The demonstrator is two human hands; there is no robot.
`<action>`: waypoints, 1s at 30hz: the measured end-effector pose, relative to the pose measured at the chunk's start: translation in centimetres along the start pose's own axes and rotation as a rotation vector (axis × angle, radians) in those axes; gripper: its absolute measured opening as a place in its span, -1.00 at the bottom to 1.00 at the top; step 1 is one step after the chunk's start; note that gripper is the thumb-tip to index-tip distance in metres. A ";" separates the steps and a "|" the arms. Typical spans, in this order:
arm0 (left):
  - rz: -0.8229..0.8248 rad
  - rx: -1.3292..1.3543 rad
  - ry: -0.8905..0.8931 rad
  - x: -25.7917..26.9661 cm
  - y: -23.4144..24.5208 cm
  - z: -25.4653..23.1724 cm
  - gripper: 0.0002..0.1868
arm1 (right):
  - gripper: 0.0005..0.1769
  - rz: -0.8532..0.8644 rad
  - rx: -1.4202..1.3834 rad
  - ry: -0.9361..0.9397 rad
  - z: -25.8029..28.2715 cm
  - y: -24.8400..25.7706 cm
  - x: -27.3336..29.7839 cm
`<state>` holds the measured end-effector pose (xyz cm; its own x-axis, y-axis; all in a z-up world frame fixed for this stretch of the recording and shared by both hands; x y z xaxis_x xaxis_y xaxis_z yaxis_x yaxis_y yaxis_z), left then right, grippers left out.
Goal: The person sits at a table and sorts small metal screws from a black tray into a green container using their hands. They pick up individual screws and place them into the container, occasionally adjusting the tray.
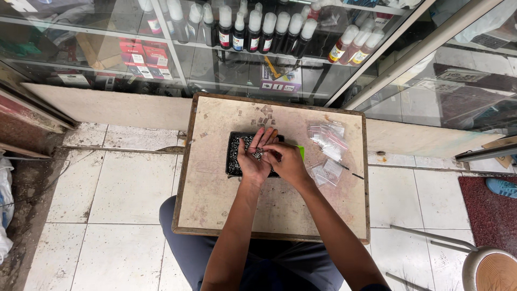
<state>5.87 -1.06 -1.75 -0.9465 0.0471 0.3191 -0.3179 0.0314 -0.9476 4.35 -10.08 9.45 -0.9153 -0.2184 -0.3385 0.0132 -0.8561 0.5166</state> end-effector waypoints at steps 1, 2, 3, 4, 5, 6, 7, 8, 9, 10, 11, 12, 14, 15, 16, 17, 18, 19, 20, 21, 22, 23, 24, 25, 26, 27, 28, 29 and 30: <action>-0.002 -0.002 -0.002 0.1 0.0 -0.1 -0.15 | -0.70 0.001 -0.003 -0.001 -0.3 -0.1 0.1; 0.003 0.004 0.002 0.2 -0.1 -0.2 -0.14 | -0.69 0.000 0.003 -0.011 -0.7 -0.2 0.2; 0.010 0.009 0.008 0.2 -0.3 -0.3 -0.13 | -0.69 -0.003 0.009 -0.020 -1.0 -0.2 0.2; 0.010 0.007 0.008 0.1 -0.3 -0.5 -0.13 | -0.69 -0.004 0.007 -0.020 -1.3 -0.3 0.2; 0.007 0.019 0.013 0.1 -0.2 -0.5 -0.12 | -0.70 -0.010 0.011 0.012 -1.4 -0.4 0.4; 0.003 0.031 0.017 0.0 -0.1 -0.5 -0.10 | -0.72 -0.015 0.015 0.045 -1.5 -0.6 0.6; -0.003 0.028 0.020 0.3 -0.1 -0.6 -0.10 | -0.72 -0.016 0.013 0.038 -1.1 -0.5 0.8; 0.003 0.026 0.025 0.5 -0.2 -0.6 -0.09 | -0.74 -0.009 0.045 0.072 -0.5 -0.6 1.0; 0.015 0.024 0.030 0.6 -0.6 -0.7 -0.07 | -0.77 -0.005 0.079 0.109 0.2 -0.5 1.0; 0.013 0.021 0.033 0.5 -0.3 -0.7 -0.07 | -0.77 -0.008 0.078 0.106 -0.1 -0.9 1.3; 0.011 0.017 0.030 0.3 -0.1 -0.7 -0.07 | -0.80 0.026 0.107 0.113 -0.4 -1.3 1.5; 0.008 0.014 0.028 0.0 0.1 -0.7 -0.06 | -0.82 0.060 0.136 0.120 -0.7 -1.7 1.8; 0.008 -0.006 0.014 0.2 0.0 -0.5 -0.06 | -0.85 0.040 0.152 0.095 -0.7 -2.1 1.9; 0.008 -0.026 -0.004 0.2 -0.1 -0.6 -0.06 | -0.87 0.022 0.166 0.072 -0.7 -2.3 1.8; 0.010 -0.025 -0.007 -0.1 0.2 -0.5 -0.06 | -0.87 0.023 0.165 0.075 -1.0 -2.7 1.7; 0.004 -0.031 -0.021 -0.5 0.7 -0.5 -0.06 | -0.84 -0.021 0.170 0.093 -1.2 -2.9 1.6; -0.003 -0.037 -0.035 -0.8 1.1 -0.5 -0.06 | -0.81 -0.066 0.174 0.111 -1.5 -3.1 1.5; -0.001 -0.035 -0.042 -0.7 1.1 -0.6 -0.06 | -0.81 -0.062 0.171 0.117 -1.4 -3.4 1.6; -0.003 -0.033 -0.041 -0.7 1.0 -0.6 -0.07 | -0.82 -0.097 0.183 0.098 -1.5 -3.4 1.6; -0.004 -0.032 -0.037 -0.7 1.0 -0.6 -0.09 | -0.82 -0.134 0.194 0.079 -1.6 -3.5 1.6; -0.001 -0.033 -0.042 -0.8 0.8 -0.7 -0.09 | -0.82 -0.134 0.191 0.083 -1.8 -3.7 1.5; 0.006 -0.021 -0.041 -0.8 0.7 -0.7 -0.08 | -0.82 -0.156 0.179 0.072 -2.1 -3.9 1.6; 0.014 -0.009 -0.041 -0.8 0.7 -0.6 -0.07 | -0.82 -0.178 0.167 0.060 -2.4 -4.0 1.6; 0.014 -0.012 -0.040 -0.7 0.7 -0.7 -0.07 | -0.82 -0.180 0.165 0.060 -2.3 -3.9 1.8; 0.005 -0.018 -0.038 -0.6 0.8 -0.7 -0.08 | -0.82 -0.188 0.164 0.063 -2.2 -3.9 1.9; -0.004 -0.022 -0.037 -0.6 0.9 -0.7 -0.09 | -0.81 -0.194 0.164 0.068 -2.1 -3.8 2.1; -0.003 -0.023 -0.038 0.0 0.5 -0.7 -0.09 | -0.81 -0.194 0.163 0.069 -2.0 -3.5 2.3; 0.004 -0.036 -0.043 0.4 0.1 -0.8 -0.08 | -0.80 -0.196 0.070 -0.002 -2.2 -3.2 2.5; 0.012 -0.048 -0.048 0.8 -0.4 -1.0 -0.07 | -0.79 -0.198 -0.023 -0.072 -2.5 -2.9 2.6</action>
Point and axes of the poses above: each hand's wrist, its own x-axis away from the middle knuckle, its own y-axis out of the back of the hand, z = x × y, the point moved 5 cm from there along -x, towards the middle knuckle, and after that the axes turned 4 degrees about -z, right-handed, at the moved point
